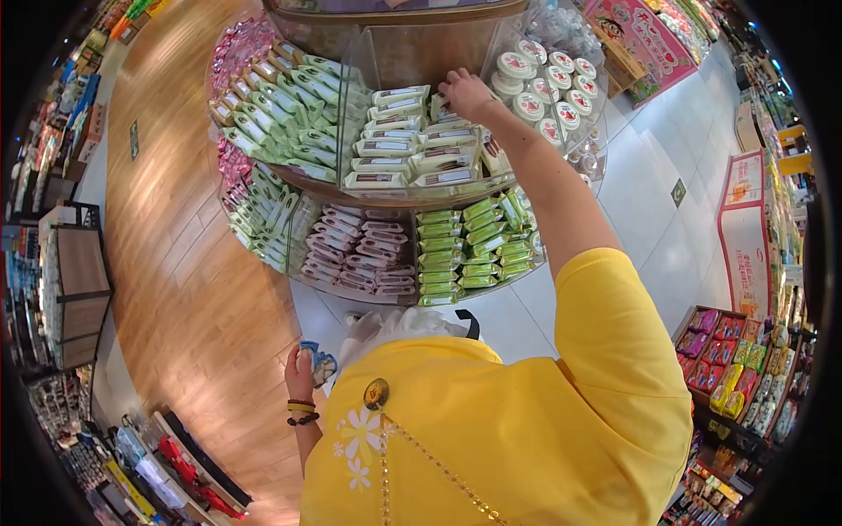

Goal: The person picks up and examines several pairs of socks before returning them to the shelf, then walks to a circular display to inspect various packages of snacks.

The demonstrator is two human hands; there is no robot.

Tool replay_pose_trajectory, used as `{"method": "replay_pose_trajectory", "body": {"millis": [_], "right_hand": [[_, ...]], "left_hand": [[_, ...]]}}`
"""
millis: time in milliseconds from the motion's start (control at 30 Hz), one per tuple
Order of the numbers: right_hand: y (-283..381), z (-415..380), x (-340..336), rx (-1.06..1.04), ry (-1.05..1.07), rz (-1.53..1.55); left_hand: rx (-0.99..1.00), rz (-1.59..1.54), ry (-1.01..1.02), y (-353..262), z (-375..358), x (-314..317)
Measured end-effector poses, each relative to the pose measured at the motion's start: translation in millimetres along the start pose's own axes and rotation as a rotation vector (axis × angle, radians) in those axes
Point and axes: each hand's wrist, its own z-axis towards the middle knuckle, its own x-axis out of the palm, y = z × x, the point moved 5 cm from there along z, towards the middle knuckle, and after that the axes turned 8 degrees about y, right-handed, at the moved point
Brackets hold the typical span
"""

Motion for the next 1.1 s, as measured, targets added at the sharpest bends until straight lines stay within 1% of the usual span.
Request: {"method": "replay_pose_trajectory", "body": {"millis": [67,133,167,267,333,400,433,467,533,567,667,767,867,900,1000,1033,1100], "right_hand": [[-1,1,-15,-0.012,-0.005,-0.009],[-9,-1,-40,-0.011,-0.032,0.011],[-17,-2,-50,-0.045,-0.157,0.018],[-28,-24,-97,0.097,0.153,0.162],[-43,-37,-92,0.082,0.211,0.130],[-56,-48,-80,0.092,0.272,0.072],[-61,-56,-75,0.130,0.233,0.123],[-59,-60,-76,0.130,0.247,0.125],[-53,-68,-75,0.126,0.277,0.135],[-48,-69,-77,0.123,0.266,0.164],[-44,-52,-63,0.075,0.081,0.229],[-29,-34,-54,-0.041,-0.033,0.198],[-20,-16,-39,-0.052,0.090,0.145],[-17,-11,-35,0.019,0.188,0.151],[-13,3,-19,0.043,0.274,0.152],[-13,7,-15,0.074,0.261,0.163],[-8,15,-11,0.027,0.229,0.161]], "left_hand": [[-0.017,-0.040,-0.012,-5,-7,2],[-0.041,-0.119,-0.011,3,-13,-1],[-0.055,-0.159,-0.006,8,-16,-1],[-0.063,-0.137,0.031,29,-14,-5],[-0.023,-0.036,0.024,41,-7,-6],[0.010,0.042,0.032,34,0,0],[0.018,0.071,0.042,30,4,1],[0.025,0.101,0.049,25,6,3],[0.012,0.027,0.053,39,17,-1],[0.004,-0.008,0.054,34,18,0],[-0.007,-0.072,0.070,13,9,2],[-0.019,-0.072,0.007,8,-3,-2],[-0.010,-0.045,-0.018,16,-14,-10],[-0.024,-0.074,-0.036,20,-19,-11],[-0.053,-0.147,-0.079,34,-33,-16],[-0.051,-0.162,-0.085,42,-35,-17],[-0.052,-0.172,-0.101,57,-41,-19]]}}
